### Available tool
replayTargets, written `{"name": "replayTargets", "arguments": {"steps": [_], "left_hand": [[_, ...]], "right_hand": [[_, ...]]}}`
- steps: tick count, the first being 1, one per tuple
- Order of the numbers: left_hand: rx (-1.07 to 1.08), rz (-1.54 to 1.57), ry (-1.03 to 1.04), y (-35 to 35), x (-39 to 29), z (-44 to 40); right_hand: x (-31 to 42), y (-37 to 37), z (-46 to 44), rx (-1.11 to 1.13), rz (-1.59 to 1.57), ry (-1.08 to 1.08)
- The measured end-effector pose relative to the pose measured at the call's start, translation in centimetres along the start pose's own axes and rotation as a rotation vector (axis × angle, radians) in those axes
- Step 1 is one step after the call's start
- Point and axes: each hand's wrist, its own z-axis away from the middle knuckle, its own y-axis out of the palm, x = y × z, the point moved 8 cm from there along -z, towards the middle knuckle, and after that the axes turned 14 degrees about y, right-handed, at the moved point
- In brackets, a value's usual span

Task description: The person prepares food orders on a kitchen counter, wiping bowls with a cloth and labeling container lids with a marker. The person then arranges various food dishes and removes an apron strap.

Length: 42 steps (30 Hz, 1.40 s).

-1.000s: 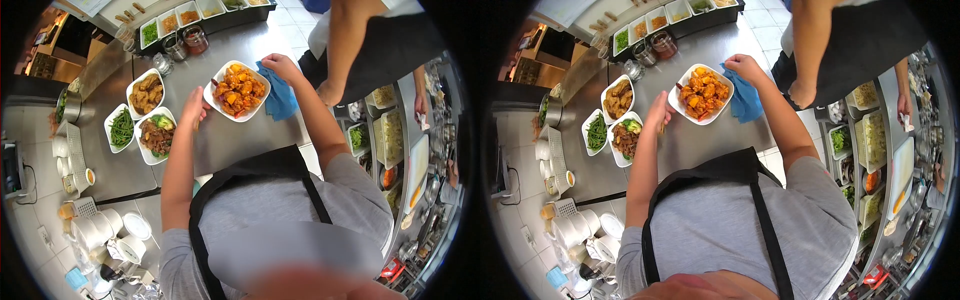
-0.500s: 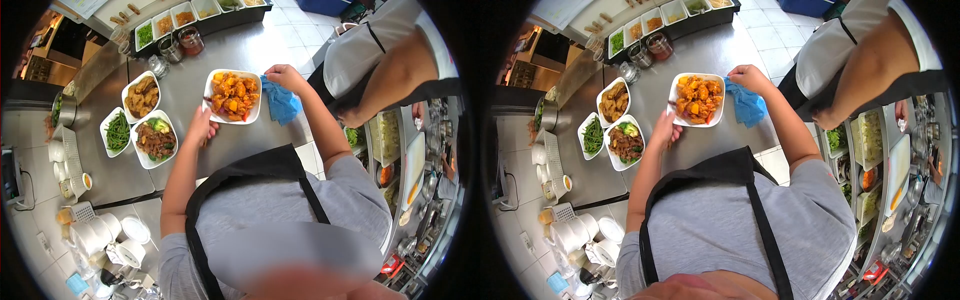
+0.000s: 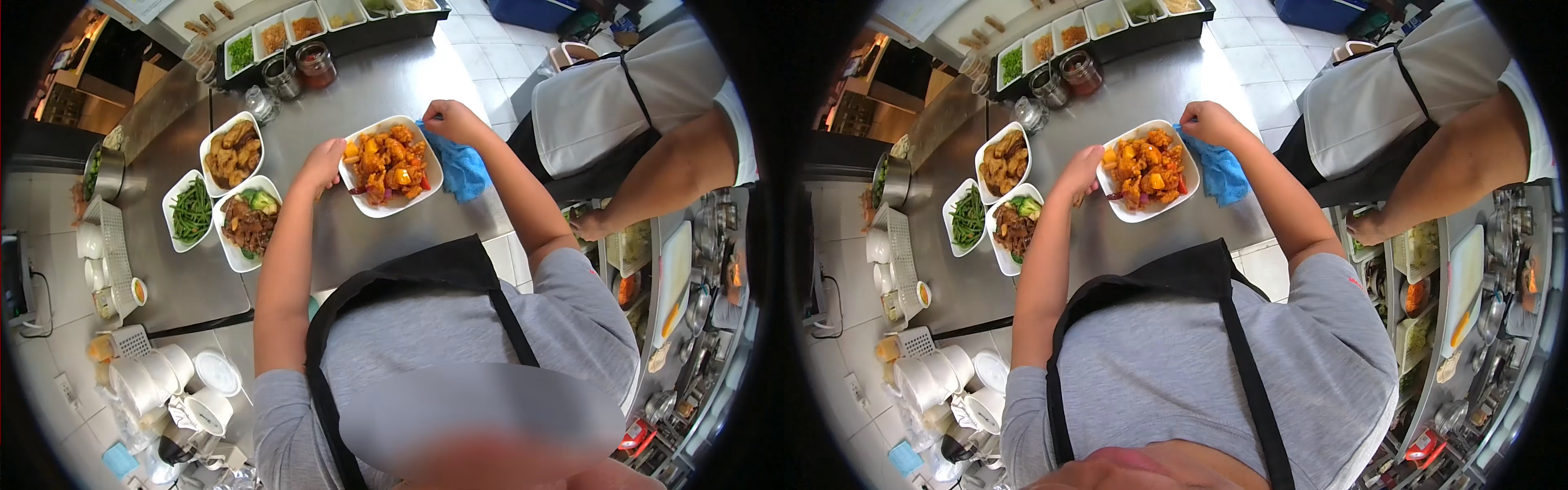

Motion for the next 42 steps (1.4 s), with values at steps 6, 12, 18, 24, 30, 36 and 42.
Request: {"name": "replayTargets", "arguments": {"steps": [6, 12, 18, 24, 30, 36, 42], "left_hand": [[-0.002, 0.013, 0.007, 0.0, 0.1, -0.1], [-0.026, -0.005, 0.011, -0.2, -0.1, 0.1], [-0.050, 0.033, 0.014, -0.1, 0.1, 0.1], [-0.016, 0.019, 0.026, 0.1, 0.4, -0.2], [-0.030, 0.132, -0.004, 0.2, 1.1, 0.6], [-0.077, 0.185, 0.023, 0.3, 0.9, 1.6], [-0.090, 0.227, 0.028, 0.5, 1.0, 2.3]], "right_hand": [[3.2, 0.0, 1.3, -0.212, 0.149, -0.331], [3.8, 0.1, 4.5, -0.337, 0.392, -0.543], [0.8, -1.0, 4.8, -0.097, -0.077, -0.372], [1.7, 0.2, 6.2, -0.066, 0.050, -0.477], [0.9, -0.3, 5.3, 0.102, -0.006, -0.355], [2.9, 1.2, 6.4, -0.207, 0.640, -0.443], [3.7, 1.2, 6.6, -0.287, 0.749, -0.542]]}}
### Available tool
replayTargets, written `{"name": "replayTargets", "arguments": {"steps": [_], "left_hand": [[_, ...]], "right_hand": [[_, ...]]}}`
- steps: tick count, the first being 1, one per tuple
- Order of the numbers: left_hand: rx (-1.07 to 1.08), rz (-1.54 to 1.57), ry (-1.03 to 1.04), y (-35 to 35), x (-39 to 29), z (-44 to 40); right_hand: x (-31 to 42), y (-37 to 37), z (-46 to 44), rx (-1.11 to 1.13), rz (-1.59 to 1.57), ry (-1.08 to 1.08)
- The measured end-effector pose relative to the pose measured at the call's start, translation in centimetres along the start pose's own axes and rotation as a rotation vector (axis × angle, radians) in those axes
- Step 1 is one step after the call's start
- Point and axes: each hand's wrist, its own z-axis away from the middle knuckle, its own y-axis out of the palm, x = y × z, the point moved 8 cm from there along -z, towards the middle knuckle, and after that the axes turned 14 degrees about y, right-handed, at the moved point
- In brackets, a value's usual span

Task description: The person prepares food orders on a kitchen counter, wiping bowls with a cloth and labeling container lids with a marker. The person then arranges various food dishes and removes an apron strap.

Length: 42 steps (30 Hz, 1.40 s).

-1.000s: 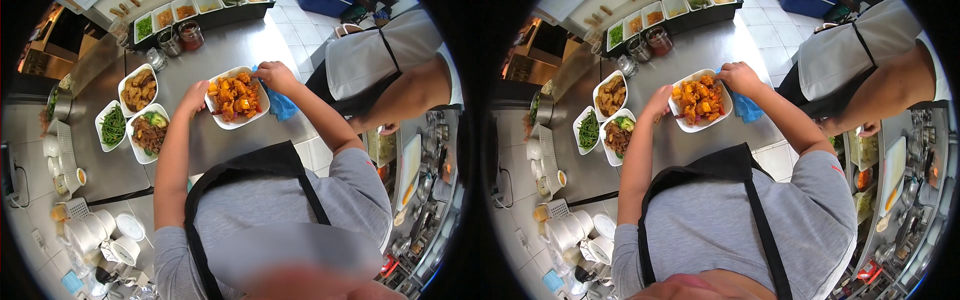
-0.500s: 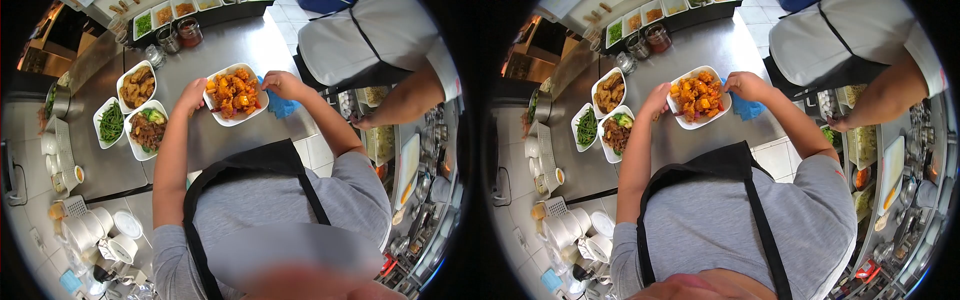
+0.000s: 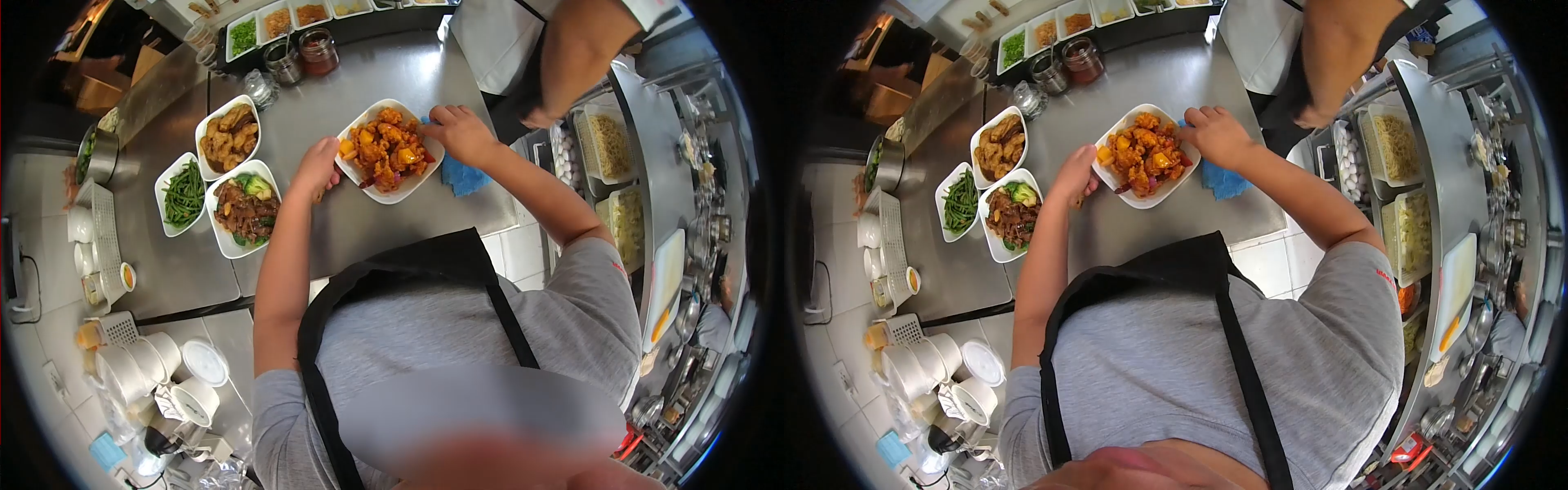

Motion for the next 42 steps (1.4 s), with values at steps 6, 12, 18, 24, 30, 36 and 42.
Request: {"name": "replayTargets", "arguments": {"steps": [6, 12, 18, 24, 30, 36, 42], "left_hand": [[0.002, 0.018, 0.001, 0.0, 0.2, 0.2], [-0.051, 0.055, -0.005, 0.4, 0.0, 1.2], [-0.060, 0.049, -0.019, 0.5, 0.1, 1.1], [-0.074, 0.059, -0.028, 0.9, 1.6, 2.7], [0.000, -0.057, -0.183, -1.4, 1.6, 5.5], [-0.002, -0.182, -0.028, -1.6, -2.1, -0.3], [0.139, -0.232, -0.007, 0.1, -0.6, -3.8]], "right_hand": [[0.2, 0.0, -0.7, 0.078, -0.002, -0.007], [-4.9, 3.3, -2.2, 0.642, -0.787, 0.242], [-3.1, 1.4, -2.4, 0.267, -0.599, 0.093], [-3.9, 1.4, -1.5, 0.450, -0.516, 0.036], [-2.7, 2.4, 3.8, 0.012, -0.044, 0.171], [-3.3, 3.1, 3.7, -0.023, -0.026, 0.129], [-5.5, 2.3, -0.3, -0.121, -0.625, 0.344]]}}
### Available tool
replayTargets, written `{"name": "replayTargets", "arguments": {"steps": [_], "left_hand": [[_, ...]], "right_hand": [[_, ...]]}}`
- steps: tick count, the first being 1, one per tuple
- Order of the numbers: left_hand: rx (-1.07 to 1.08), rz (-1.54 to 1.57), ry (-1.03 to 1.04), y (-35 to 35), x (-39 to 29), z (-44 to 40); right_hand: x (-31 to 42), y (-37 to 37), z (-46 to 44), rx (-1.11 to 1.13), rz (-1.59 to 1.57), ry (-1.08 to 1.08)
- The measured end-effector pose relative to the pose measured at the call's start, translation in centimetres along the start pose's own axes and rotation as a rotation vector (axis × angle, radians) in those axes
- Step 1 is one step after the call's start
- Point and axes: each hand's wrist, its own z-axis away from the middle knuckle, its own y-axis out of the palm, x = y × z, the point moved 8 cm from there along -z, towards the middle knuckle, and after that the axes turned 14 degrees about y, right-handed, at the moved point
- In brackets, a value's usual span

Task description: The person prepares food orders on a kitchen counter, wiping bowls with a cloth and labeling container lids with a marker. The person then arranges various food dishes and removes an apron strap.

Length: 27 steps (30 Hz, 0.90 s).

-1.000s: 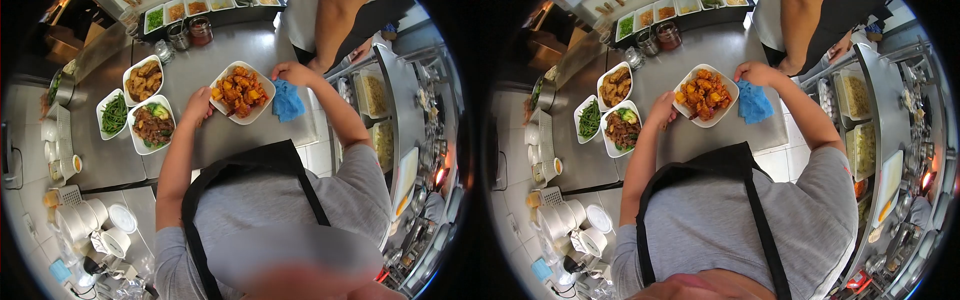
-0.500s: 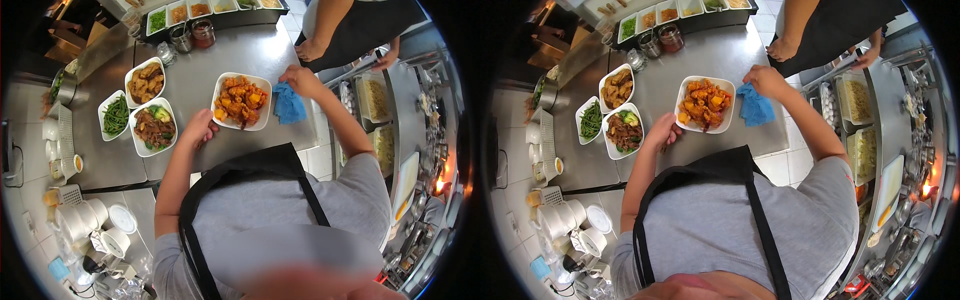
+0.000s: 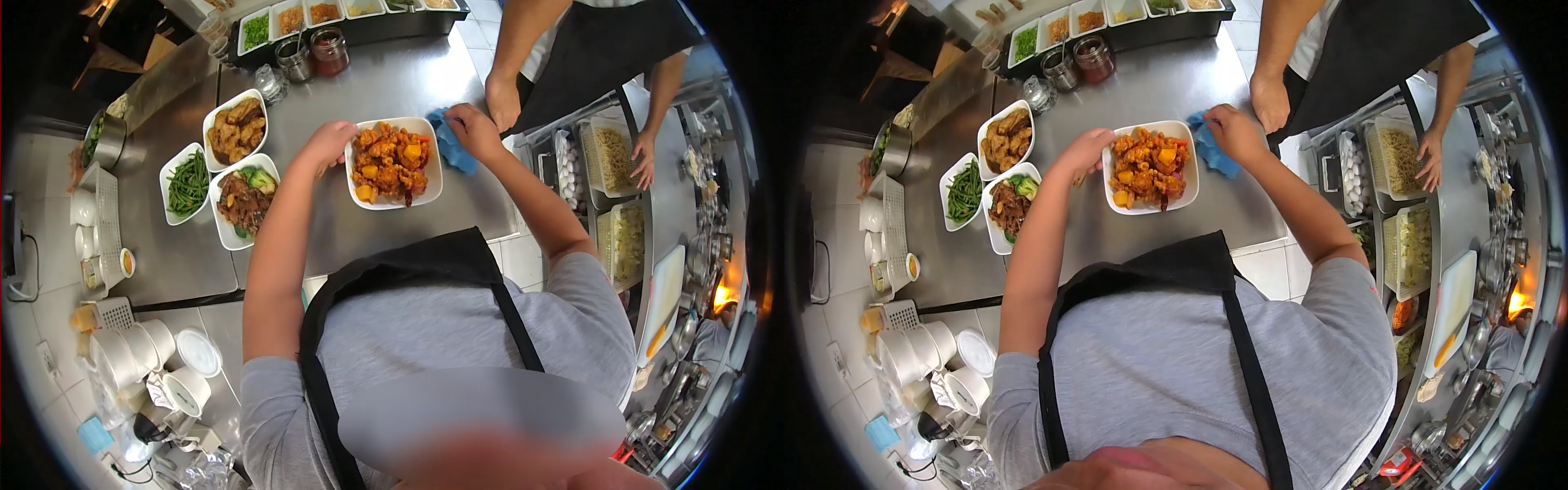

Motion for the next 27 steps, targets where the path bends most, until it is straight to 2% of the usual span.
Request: {"name": "replayTargets", "arguments": {"steps": [1, 4, 7, 10, 13, 16, 17, 21, 24, 25, 27], "left_hand": [[0.004, -0.032, 0.011, 0.0, 0.0, 0.0], [-0.064, -0.061, 0.035, -0.5, -0.2, 0.7], [-0.206, -0.051, -0.012, -2.4, 0.9, 2.0], [-0.282, 0.044, -0.010, -3.7, 1.6, 2.9], [-0.356, 0.142, -0.041, -3.8, 2.0, 4.3], [-0.468, 0.288, -0.057, -2.6, 2.5, 5.7], [-0.467, 0.318, -0.089, -1.9, 3.4, 6.0], [-0.536, 0.480, -0.124, -0.7, 2.9, 7.6], [-0.637, 0.567, -0.098, -1.2, 3.7, 8.5], [-0.667, 0.569, -0.097, -1.4, 3.8, 8.8], [-0.713, 0.601, -0.077, -1.8, 4.0, 9.0]], "right_hand": [[0.7, -0.2, -0.1, -0.024, -0.155, 0.024], [1.5, 2.2, 0.1, 0.113, -0.209, 0.052], [3.3, 3.1, 1.4, 0.321, 0.019, -0.236], [2.7, 1.7, 0.6, 0.090, 0.066, -0.122], [2.3, 2.6, 0.5, 0.031, -0.043, -0.040], [-0.1, 6.1, -0.1, 0.237, -0.516, 0.397], [-0.4, 7.9, 0.1, 0.318, -0.944, 0.575], [0.2, 9.6, 0.2, 0.252, -1.116, 0.775], [1.1, 10.8, -0.6, 0.605, -0.681, 0.561], [3.1, 9.5, -1.4, 0.718, -0.329, 0.291], [6.1, 7.7, -4.7, 0.822, 0.155, -0.400]]}}
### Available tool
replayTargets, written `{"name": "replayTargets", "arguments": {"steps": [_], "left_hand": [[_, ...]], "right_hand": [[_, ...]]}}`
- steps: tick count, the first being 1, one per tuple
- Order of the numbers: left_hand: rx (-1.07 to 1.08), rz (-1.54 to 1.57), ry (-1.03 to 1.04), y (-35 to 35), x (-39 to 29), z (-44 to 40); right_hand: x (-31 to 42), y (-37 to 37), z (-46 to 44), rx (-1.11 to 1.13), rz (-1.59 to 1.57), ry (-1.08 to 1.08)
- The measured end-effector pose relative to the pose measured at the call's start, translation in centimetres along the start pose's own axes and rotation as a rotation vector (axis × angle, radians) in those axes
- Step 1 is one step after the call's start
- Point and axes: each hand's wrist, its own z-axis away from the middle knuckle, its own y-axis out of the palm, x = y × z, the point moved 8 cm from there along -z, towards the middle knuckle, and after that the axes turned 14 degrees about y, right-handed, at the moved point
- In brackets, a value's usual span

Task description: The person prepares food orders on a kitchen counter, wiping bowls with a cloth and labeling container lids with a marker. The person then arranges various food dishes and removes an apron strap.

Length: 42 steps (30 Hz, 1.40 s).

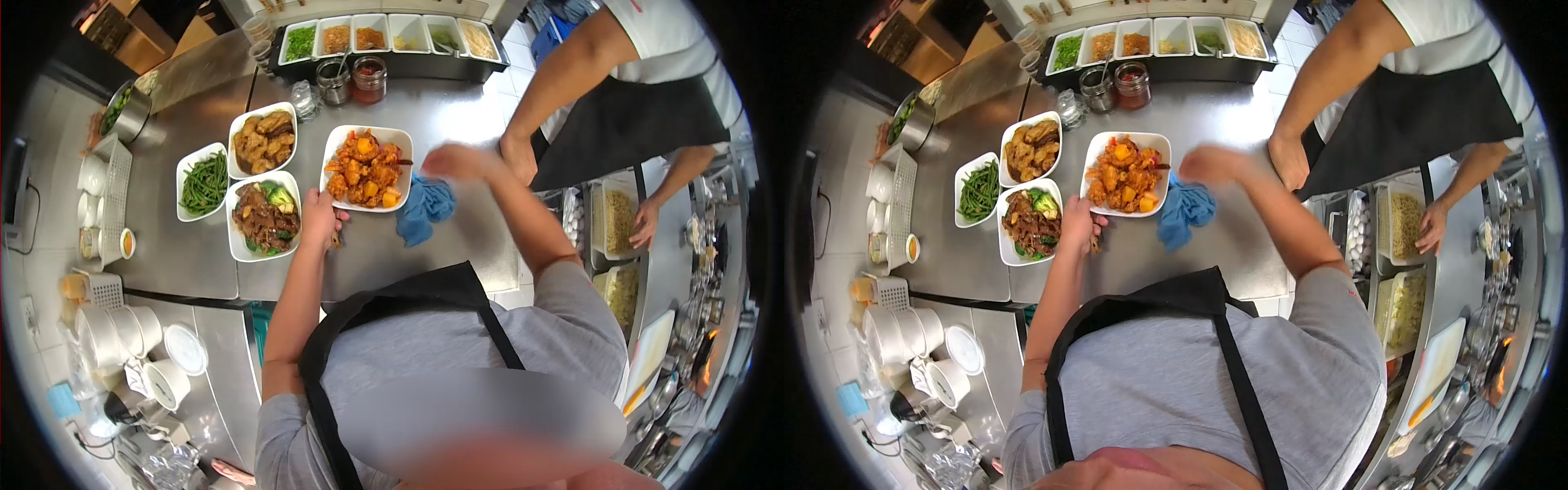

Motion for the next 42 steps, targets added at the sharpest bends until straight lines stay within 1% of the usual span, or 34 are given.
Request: {"name": "replayTargets", "arguments": {"steps": [1, 2, 4, 5, 6, 9, 12, 15, 16, 19, 22, 25, 27, 29, 31, 32, 35, 36, 39, 42], "left_hand": [[0.011, 0.021, 0.008, 0.1, 0.1, -0.1], [0.017, 0.043, 0.011, 0.1, 0.3, -0.3], [0.021, 0.133, 0.001, 0.3, 0.6, 0.1], [0.024, 0.143, 0.009, 0.5, 0.8, 0.3], [0.028, 0.153, 0.020, 0.7, 0.9, 0.3], [0.034, 0.108, 0.056, 0.7, 1.5, 0.1], [0.051, 0.109, 0.073, 0.6, 1.5, 0.0], [0.057, 0.113, 0.092, 0.6, 1.5, 0.0], [0.057, 0.106, 0.089, 0.6, 1.5, 0.0], [0.058, 0.101, 0.090, 0.7, 1.5, 0.1], [0.068, 0.101, 0.092, 0.7, 1.3, 0.1], [0.072, 0.101, 0.089, 0.7, 1.0, 0.2], [0.073, 0.085, 0.085, 0.7, 1.1, 0.0], [0.081, 0.093, 0.081, 0.7, 1.3, 0.0], [0.090, 0.100, 0.082, 0.8, 1.2, -0.1], [0.093, 0.104, 0.082, 0.8, 1.1, 0.0], [0.102, 0.108, 0.103, 0.7, 1.3, -0.1], [0.106, 0.109, 0.115, 0.7, 1.3, -0.1], [0.103, 0.079, 0.086, 0.7, 1.2, 0.1], [0.105, 0.076, 0.100, 0.6, 1.3, 0.1]], "right_hand": [[-3.5, -3.4, -2.1, -0.261, 0.078, 0.013], [-3.9, -10.0, -2.1, -0.536, 0.147, 0.410], [-5.4, -17.2, -2.8, -0.842, 0.094, 0.726], [-6.6, -18.7, -4.4, -0.917, 0.306, 0.713], [-8.3, -19.2, -5.8, -0.791, 0.304, 0.855], [-13.5, -18.5, -9.4, -0.567, 0.326, 0.898], [-15.6, -18.5, -11.6, -0.455, 0.514, 0.833], [-9.5, -18.9, -7.4, -0.417, 0.615, 0.802], [-11.3, -18.5, -7.4, -0.488, 0.593, 0.737], [-9.6, -16.6, -3.5, -0.524, 0.508, 0.780], [-6.5, -18.1, 2.2, -0.758, 0.308, 0.787], [-0.5, -16.0, 5.0, -0.619, 0.236, 0.600], [0.3, -12.0, 4.2, -0.515, 0.411, 0.438], [4.5, -9.6, 4.5, -0.483, 0.528, 0.376], [5.7, -7.5, 3.5, -0.402, 0.638, 0.357], [6.2, -6.8, 3.2, -0.435, 0.689, 0.308], [6.0, -5.5, 1.5, -0.360, 0.787, 0.344], [6.1, -5.4, 1.2, -0.364, 0.777, 0.324], [8.1, -7.1, 2.6, -0.306, 0.764, 0.396], [10.6, -8.8, 4.2, -0.432, 0.720, 0.340]]}}
